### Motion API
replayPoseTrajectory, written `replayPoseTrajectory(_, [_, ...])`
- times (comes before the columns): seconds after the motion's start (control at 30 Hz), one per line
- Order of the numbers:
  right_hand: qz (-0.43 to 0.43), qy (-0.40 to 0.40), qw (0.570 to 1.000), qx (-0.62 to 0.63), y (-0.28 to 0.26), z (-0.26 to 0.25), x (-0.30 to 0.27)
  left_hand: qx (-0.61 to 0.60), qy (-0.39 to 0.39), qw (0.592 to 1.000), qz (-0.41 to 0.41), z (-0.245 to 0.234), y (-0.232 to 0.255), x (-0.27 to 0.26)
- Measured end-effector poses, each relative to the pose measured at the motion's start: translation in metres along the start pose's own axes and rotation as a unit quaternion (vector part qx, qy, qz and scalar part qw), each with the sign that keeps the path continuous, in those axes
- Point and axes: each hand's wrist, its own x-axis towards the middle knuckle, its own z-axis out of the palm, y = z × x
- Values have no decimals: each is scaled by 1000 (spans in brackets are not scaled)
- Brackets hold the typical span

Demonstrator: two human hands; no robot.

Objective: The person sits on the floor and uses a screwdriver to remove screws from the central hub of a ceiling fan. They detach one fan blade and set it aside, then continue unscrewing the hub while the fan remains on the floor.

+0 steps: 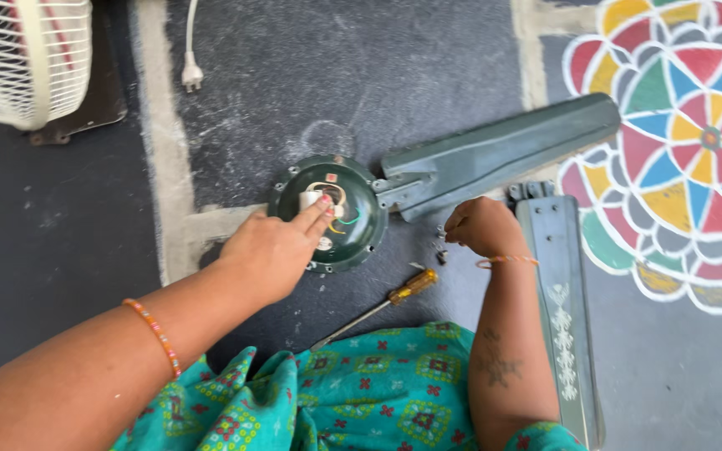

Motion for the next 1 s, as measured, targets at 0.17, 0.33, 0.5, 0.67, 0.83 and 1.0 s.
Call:
replayPoseTrajectory(0.17, [30, -41, 993, -102, 2, 10, 10, 11, -21, 1000, -2, -10, 0, 3])
replayPoseTrajectory(0.33, [-148, 176, 972, 40, -16, 14, 7, -6, -35, 999, 5, -11, -2, -1])
replayPoseTrajectory(0.5, [-257, 290, 920, 60, -75, 45, 19, -4, -13, 1000, 13, -7, -3, -1])
replayPoseTrajectory(0.67, [-259, 309, 914, 46, -95, 56, 24, 4, 12, 1000, 23, -1, -5, 0])
replayPoseTrajectory(0.83, [-234, 297, 926, 3, -102, 60, 27, -2, 3, 1000, 22, -2, -6, -1])
replayPoseTrajectory(1.0, [-227, 323, 919, -8, -108, 64, 25, -7, -17, 1000, 24, -6, -6, -1])
